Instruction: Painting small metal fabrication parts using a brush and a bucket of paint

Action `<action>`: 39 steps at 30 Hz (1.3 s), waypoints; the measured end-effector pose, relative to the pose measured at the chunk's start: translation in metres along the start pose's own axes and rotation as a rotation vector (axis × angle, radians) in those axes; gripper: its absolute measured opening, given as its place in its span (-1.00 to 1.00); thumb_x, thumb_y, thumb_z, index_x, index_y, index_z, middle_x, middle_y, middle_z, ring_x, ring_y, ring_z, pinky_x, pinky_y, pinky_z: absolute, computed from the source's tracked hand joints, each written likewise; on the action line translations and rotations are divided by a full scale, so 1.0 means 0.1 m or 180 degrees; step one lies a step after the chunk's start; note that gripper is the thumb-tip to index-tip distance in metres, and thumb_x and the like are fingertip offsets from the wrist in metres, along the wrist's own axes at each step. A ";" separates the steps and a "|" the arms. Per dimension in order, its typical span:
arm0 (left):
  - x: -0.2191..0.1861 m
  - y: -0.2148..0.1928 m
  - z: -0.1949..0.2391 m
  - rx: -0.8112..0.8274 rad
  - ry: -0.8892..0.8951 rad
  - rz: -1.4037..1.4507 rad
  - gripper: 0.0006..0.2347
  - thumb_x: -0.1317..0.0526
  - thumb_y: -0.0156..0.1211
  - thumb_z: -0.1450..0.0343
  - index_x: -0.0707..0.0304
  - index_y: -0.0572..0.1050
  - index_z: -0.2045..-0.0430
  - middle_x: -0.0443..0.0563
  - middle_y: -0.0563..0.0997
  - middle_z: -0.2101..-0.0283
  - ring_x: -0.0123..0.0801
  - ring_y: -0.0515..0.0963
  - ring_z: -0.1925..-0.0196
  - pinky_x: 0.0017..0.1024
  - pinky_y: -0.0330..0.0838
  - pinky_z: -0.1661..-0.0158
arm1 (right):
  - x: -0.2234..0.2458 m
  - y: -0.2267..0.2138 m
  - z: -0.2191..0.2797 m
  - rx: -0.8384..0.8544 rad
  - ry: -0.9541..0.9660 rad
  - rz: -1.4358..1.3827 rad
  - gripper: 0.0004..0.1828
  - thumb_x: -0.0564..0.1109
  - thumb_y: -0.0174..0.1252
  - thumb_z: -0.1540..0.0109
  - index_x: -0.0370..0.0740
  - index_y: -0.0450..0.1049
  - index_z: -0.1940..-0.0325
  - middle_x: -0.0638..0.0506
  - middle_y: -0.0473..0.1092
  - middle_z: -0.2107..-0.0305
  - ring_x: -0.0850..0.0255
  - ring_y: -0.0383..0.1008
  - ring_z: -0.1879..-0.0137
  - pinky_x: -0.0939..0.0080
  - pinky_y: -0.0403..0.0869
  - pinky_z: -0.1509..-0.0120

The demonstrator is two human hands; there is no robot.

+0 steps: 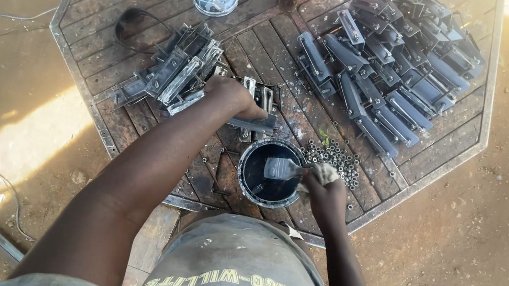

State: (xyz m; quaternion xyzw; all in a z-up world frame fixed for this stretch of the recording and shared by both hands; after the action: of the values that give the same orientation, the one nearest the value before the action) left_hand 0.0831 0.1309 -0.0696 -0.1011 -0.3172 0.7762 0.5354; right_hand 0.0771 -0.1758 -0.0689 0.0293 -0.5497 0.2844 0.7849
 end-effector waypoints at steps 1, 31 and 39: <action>-0.02 -0.04 0.11 -0.0014 0.0001 -0.0010 -0.11 -0.57 -0.36 -0.35 0.15 0.51 -0.22 0.23 0.52 -0.30 0.02 0.51 -0.34 0.05 0.39 -0.25 | 0.04 -0.03 0.02 -0.0011 -0.0010 -0.0010 -0.73 -0.05 0.30 -0.19 -0.34 0.51 0.27 -0.18 0.47 0.47 0.07 0.43 0.29 -0.14 0.42 0.08; -0.53 -0.31 0.31 -0.0470 0.0186 -0.0413 -0.22 -0.52 -0.16 -0.27 0.06 0.62 -0.07 0.20 0.61 -0.18 0.01 0.63 -0.19 0.04 0.53 0.00 | 0.73 -0.41 -0.03 -0.0835 -0.1028 -0.0129 -0.79 -0.10 0.30 -0.24 -0.06 0.59 0.03 -0.11 0.50 0.30 0.12 0.42 0.11 0.03 0.36 -0.10; -0.57 -0.33 0.44 -0.0425 0.0305 -0.0239 -0.14 -0.56 -0.38 -0.34 0.15 0.64 -0.03 0.27 0.63 -0.14 0.04 0.64 -0.17 0.04 0.41 -0.08 | 0.94 -0.39 0.06 -0.0990 -0.1274 -0.0240 -0.83 -0.15 0.28 -0.23 -0.10 0.58 0.08 -0.09 0.51 0.38 0.19 0.42 0.22 0.05 0.38 -0.01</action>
State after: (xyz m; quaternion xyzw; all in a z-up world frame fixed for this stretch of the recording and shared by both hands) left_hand 0.1093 0.0706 -0.0255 -0.1616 -0.3458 0.7269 0.5709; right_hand 0.1125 -0.1717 0.0263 -0.0156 -0.7297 0.1555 0.6657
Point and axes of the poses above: each hand's wrist, its own z-axis away from the middle knuckle, its own y-axis out of the palm, x = y × z, the point moved 9 cm from there along -z, towards the middle knuckle
